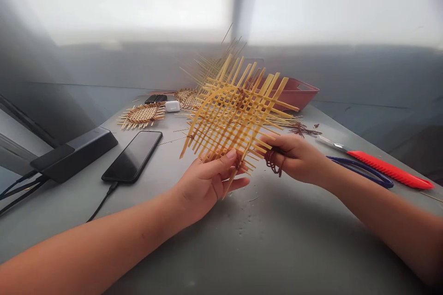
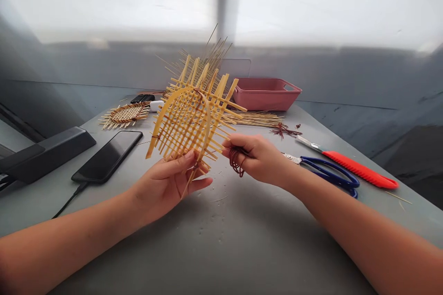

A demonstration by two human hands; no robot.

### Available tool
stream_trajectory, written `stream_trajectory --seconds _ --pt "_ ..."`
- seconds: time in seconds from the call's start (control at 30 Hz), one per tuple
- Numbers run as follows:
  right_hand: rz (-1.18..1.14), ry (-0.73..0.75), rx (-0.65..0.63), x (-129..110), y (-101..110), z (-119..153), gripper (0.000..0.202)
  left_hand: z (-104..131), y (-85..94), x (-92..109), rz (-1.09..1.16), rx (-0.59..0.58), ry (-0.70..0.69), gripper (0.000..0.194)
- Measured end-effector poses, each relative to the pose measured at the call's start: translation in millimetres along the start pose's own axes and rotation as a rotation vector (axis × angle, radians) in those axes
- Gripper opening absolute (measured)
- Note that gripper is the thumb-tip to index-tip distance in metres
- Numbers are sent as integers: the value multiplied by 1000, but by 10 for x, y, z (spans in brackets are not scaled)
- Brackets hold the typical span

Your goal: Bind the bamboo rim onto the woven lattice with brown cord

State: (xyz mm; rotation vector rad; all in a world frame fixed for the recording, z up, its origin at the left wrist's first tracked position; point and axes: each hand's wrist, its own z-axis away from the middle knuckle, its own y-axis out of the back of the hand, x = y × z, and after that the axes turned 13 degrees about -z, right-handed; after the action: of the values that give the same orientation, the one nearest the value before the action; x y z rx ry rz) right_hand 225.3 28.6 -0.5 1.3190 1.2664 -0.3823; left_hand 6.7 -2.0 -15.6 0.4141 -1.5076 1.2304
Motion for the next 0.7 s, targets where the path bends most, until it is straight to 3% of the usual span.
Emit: stream_trajectory --seconds 0.43,0.7 --pt "-112 15 6 -62 -38 -35 19 72 -70 -2 0 -56 -4 13" --pt "-185 -48 -56 52 -108 -74 21 13 -72 -20 14 -13 19 16"
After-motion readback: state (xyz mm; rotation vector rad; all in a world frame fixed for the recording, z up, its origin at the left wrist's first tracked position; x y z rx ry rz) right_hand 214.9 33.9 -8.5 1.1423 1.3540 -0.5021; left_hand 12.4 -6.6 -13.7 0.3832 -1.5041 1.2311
